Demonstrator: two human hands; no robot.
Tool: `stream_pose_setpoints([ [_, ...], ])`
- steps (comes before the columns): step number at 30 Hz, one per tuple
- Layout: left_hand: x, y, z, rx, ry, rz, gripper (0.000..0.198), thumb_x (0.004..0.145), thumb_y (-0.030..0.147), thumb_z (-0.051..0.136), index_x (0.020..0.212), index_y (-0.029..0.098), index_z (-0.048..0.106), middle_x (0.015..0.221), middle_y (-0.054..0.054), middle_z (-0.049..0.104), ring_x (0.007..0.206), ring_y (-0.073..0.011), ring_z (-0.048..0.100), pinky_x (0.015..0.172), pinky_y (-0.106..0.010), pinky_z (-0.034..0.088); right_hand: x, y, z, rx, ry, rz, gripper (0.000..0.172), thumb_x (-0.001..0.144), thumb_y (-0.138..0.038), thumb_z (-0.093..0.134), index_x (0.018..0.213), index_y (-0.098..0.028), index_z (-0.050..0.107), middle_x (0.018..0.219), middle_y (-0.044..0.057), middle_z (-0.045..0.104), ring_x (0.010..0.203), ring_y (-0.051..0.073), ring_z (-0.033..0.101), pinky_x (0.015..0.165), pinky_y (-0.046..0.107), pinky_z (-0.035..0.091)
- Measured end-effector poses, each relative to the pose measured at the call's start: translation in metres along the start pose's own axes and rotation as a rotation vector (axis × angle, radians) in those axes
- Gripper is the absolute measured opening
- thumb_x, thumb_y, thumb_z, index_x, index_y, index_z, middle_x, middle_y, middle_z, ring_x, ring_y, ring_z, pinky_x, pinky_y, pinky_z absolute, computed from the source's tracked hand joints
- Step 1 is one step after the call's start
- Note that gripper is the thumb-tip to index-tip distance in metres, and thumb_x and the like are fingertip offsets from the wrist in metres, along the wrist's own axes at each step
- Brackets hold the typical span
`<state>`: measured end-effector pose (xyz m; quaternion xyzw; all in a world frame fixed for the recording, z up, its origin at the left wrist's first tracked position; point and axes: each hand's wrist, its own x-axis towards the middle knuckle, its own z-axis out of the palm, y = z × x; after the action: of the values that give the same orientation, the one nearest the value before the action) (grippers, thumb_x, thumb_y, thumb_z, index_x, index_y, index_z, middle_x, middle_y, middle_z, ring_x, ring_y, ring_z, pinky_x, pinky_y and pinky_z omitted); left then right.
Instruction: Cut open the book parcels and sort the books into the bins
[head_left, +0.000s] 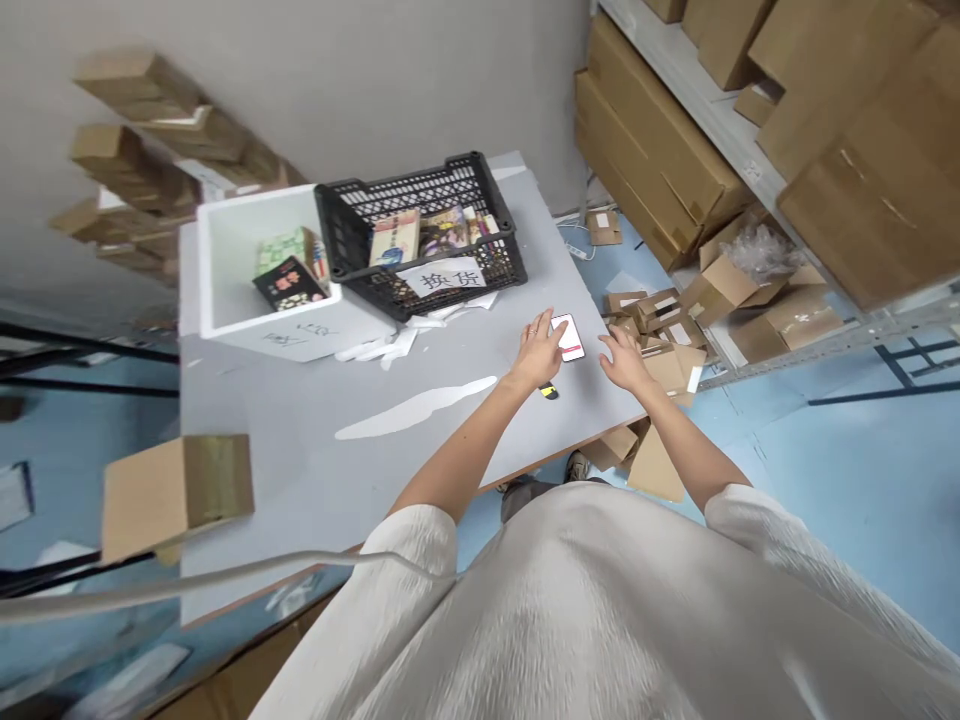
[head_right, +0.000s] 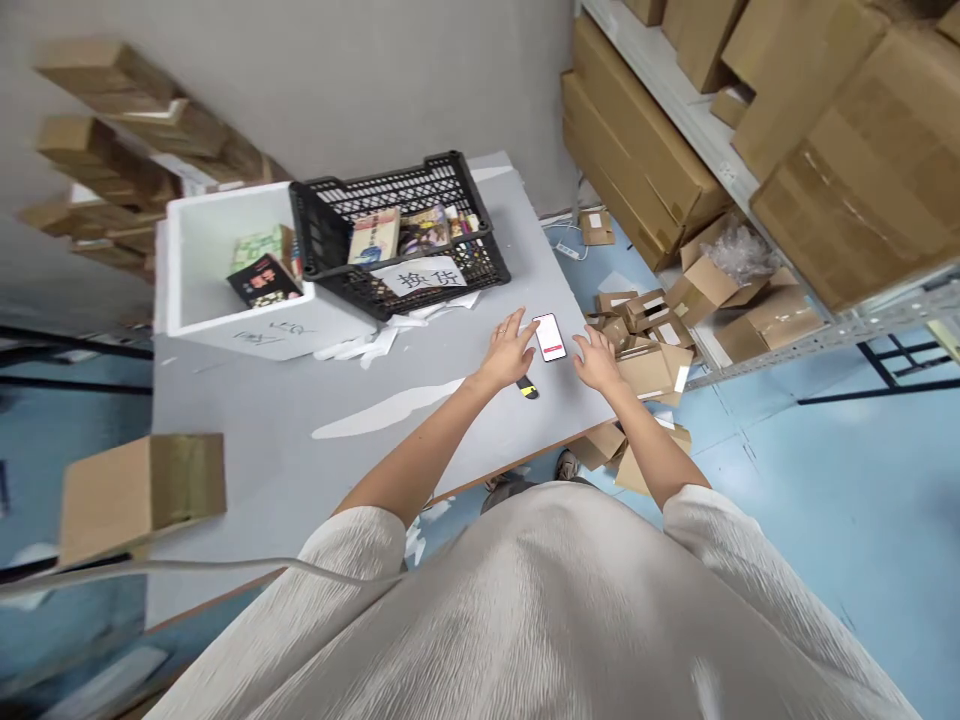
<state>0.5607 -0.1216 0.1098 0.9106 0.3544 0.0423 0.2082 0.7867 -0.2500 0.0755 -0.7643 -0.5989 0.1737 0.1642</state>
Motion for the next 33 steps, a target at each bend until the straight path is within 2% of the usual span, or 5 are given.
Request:
stream_pose_setpoints([
  [8, -0.068, -0.047, -0.023, 0.005, 0.065, -0.205, 0.069, 0.106, 0.023, 0.057, 0.175, 0.023, 0.048, 0.193, -0.019, 0.024, 0.178, -0.0393, 0.029, 0.141, -0.066, 0.03, 0.037, -0.067, 0.037, -0.025, -0.129, -0.202, 0.058, 0.105, -0.031, 0.055, 0.161, -0.018, 0.065, 0.181, 0.023, 0.045, 0.162, 0.045, 0.045, 0.129, 0.069, 0.042],
  [18, -0.195, -0.12, -0.051, -0.015, 0.179, -0.457, 0.068, 0.105, 0.026, 0.061, 0.172, 0.024, 0.051, 0.191, -0.02, 0.029, 0.177, -0.0402, 0.031, 0.14, -0.067, 0.032, 0.055, -0.192, 0.088, -0.04, -0.279, -0.461, 0.056, 0.106, -0.031, 0.054, 0.16, -0.019, 0.066, 0.181, 0.021, 0.047, 0.164, 0.043, 0.045, 0.132, 0.07, 0.041],
  [22, -0.256, -0.151, -0.058, -0.053, 0.241, -0.535, 0.066, 0.105, 0.026, 0.059, 0.171, 0.023, 0.053, 0.191, -0.02, 0.031, 0.177, -0.0402, 0.032, 0.141, -0.068, 0.03, 0.046, -0.25, 0.116, -0.049, -0.325, -0.539, 0.055, 0.105, -0.031, 0.054, 0.158, -0.019, 0.067, 0.179, 0.022, 0.049, 0.163, 0.043, 0.046, 0.131, 0.07, 0.041],
  [28, -0.348, -0.197, -0.064, -0.095, 0.282, -0.635, 0.067, 0.103, 0.026, 0.059, 0.17, 0.022, 0.054, 0.191, -0.019, 0.031, 0.177, -0.0405, 0.031, 0.142, -0.068, 0.028, 0.016, -0.333, 0.164, -0.046, -0.391, -0.63, 0.055, 0.104, -0.032, 0.056, 0.157, -0.021, 0.069, 0.176, 0.021, 0.053, 0.16, 0.045, 0.049, 0.128, 0.072, 0.044],
  [33, -0.408, -0.232, -0.068, -0.13, 0.318, -0.68, 0.064, 0.104, 0.025, 0.057, 0.168, 0.02, 0.055, 0.19, -0.02, 0.032, 0.177, -0.0395, 0.03, 0.142, -0.066, 0.029, -0.007, -0.394, 0.194, -0.07, -0.446, -0.679, 0.055, 0.105, -0.032, 0.056, 0.157, -0.02, 0.069, 0.176, 0.021, 0.053, 0.16, 0.043, 0.051, 0.13, 0.07, 0.044],
])
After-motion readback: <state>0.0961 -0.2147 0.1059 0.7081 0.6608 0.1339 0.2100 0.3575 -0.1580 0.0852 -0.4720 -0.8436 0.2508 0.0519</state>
